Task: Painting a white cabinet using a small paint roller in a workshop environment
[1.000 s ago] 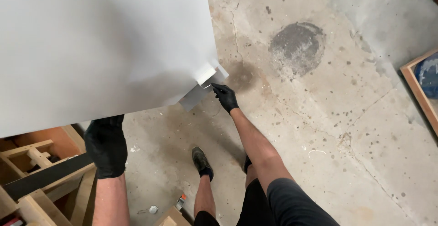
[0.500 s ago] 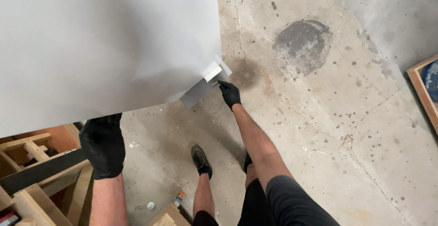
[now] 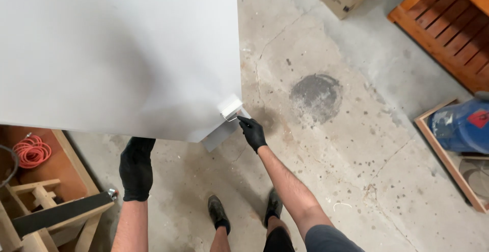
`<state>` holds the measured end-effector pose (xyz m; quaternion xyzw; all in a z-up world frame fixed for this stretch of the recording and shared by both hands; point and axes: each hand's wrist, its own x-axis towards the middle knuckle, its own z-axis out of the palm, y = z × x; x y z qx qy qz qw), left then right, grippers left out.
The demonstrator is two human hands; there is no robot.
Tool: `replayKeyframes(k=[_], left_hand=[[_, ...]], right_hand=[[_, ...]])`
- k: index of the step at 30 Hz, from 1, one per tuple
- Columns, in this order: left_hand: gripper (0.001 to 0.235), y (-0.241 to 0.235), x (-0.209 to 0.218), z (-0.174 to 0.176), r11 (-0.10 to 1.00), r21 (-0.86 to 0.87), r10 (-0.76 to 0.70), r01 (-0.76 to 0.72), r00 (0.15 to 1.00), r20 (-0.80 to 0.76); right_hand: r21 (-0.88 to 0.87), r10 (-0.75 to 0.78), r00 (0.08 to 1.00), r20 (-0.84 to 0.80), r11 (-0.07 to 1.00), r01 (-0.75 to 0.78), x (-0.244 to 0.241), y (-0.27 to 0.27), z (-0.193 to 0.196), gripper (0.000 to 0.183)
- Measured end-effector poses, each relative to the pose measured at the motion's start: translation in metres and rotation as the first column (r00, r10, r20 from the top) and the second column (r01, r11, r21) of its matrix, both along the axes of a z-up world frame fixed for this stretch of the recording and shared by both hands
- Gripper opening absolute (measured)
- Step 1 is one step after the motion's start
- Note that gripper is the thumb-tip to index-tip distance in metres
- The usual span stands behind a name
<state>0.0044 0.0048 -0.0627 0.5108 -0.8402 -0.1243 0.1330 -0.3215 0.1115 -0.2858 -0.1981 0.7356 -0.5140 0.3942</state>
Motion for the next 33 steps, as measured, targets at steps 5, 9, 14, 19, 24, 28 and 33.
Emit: replayKeyframes(k=[5, 9, 14, 19, 24, 28, 33], left_hand=[[0.055, -0.011, 0.005, -0.007, 0.992, 0.115, 0.013, 0.051, 0.868, -0.496], [0.052, -0.025, 0.007, -0.014, 0.947, 0.213, 0.096, 0.240, 0.421, -0.902], [0.058, -0.038, 0.000, -0.027, 0.888, 0.192, 0.202, 0.419, 0.019, -0.979], [0.073, -0.040, -0.008, -0.018, 0.881, 0.223, 0.230, 0.417, 0.036, -0.973], [0.049, -0.044, -0.010, -0.011, 0.797, 0.436, 0.441, 0.418, 0.090, -0.893], [0.048, -0.046, -0.013, -0.010, 0.812, 0.410, 0.409, 0.416, 0.097, -0.907], [0.047, -0.045, -0.014, -0.007, 0.814, 0.409, 0.398, 0.413, 0.118, -0.910]], right_hand=[[-0.137, -0.021, 0.998, -0.051, 0.991, 0.013, 0.008, 0.006, 0.106, 0.024], [-0.215, -0.039, 0.998, -0.052, 0.976, 0.027, 0.011, 0.005, 0.186, 0.026], [-0.314, -0.053, 0.998, -0.032, 0.948, 0.040, 0.019, 0.001, 0.290, 0.026], [-0.402, -0.047, 0.998, -0.048, 0.915, 0.023, 0.025, 0.000, 0.406, 0.027], [-0.489, -0.061, 0.994, -0.086, 0.872, 0.011, 0.028, -0.006, 0.510, 0.025], [-0.565, -0.087, 0.988, -0.127, 0.825, 0.000, 0.023, -0.021, 0.570, 0.025], [-0.710, -0.124, 0.976, -0.178, 0.703, -0.041, 0.015, -0.032, 0.622, 0.023]])
